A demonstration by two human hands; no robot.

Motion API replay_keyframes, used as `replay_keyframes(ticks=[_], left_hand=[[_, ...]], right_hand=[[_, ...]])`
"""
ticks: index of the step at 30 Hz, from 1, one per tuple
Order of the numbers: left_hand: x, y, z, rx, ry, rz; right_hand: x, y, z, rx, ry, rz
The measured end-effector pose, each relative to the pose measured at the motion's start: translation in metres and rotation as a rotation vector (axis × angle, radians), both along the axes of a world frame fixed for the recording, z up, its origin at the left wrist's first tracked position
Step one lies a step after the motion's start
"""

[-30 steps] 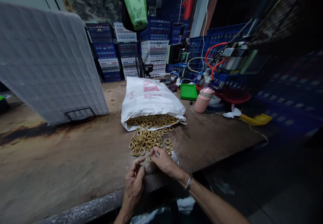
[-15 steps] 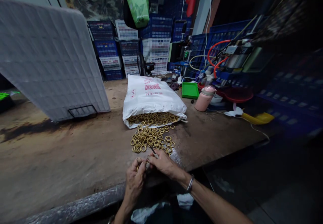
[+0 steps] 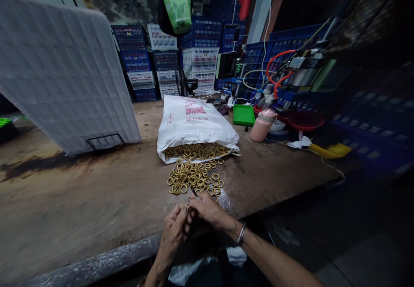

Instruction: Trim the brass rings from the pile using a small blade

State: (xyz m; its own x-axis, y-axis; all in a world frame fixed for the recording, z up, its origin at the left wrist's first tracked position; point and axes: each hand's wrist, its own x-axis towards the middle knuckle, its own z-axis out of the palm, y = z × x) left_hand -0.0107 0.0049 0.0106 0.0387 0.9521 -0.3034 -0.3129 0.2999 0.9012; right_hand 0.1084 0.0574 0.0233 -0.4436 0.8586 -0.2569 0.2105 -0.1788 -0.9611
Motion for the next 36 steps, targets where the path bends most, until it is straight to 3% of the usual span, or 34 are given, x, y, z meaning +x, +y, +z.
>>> replay_keyframes(ticks=[3,6,10,14,24,30,36], left_hand=[[0.001,-0.001,0.005,-0.019,-0.022,0.014],[0.002,0.000,0.009,-0.040,-0.028,0.063],[0.003,0.003,0.009,-0.052,-0.038,0.099],[0.003,0.004,0.004,-0.054,-0.047,0.120],[0.004,0.004,0.001,-0.045,-0.004,0.136],[0.002,0.003,-0.005,-0.040,0.061,0.126],[0.003,-0.006,0.013,-0.020,-0.027,0.086]], right_hand=[[0.001,0.003,-0.001,0.095,-0.078,-0.019],[0.005,0.003,-0.002,0.311,-0.280,-0.066],[0.011,-0.003,-0.005,0.571,-0.530,0.052],[0.013,-0.009,-0.007,0.666,-0.687,0.139],[0.011,-0.012,0.004,0.695,-0.823,0.151],[0.010,-0.013,0.000,0.693,-0.816,0.174],[0.025,0.005,-0.005,0.629,-0.941,0.070]])
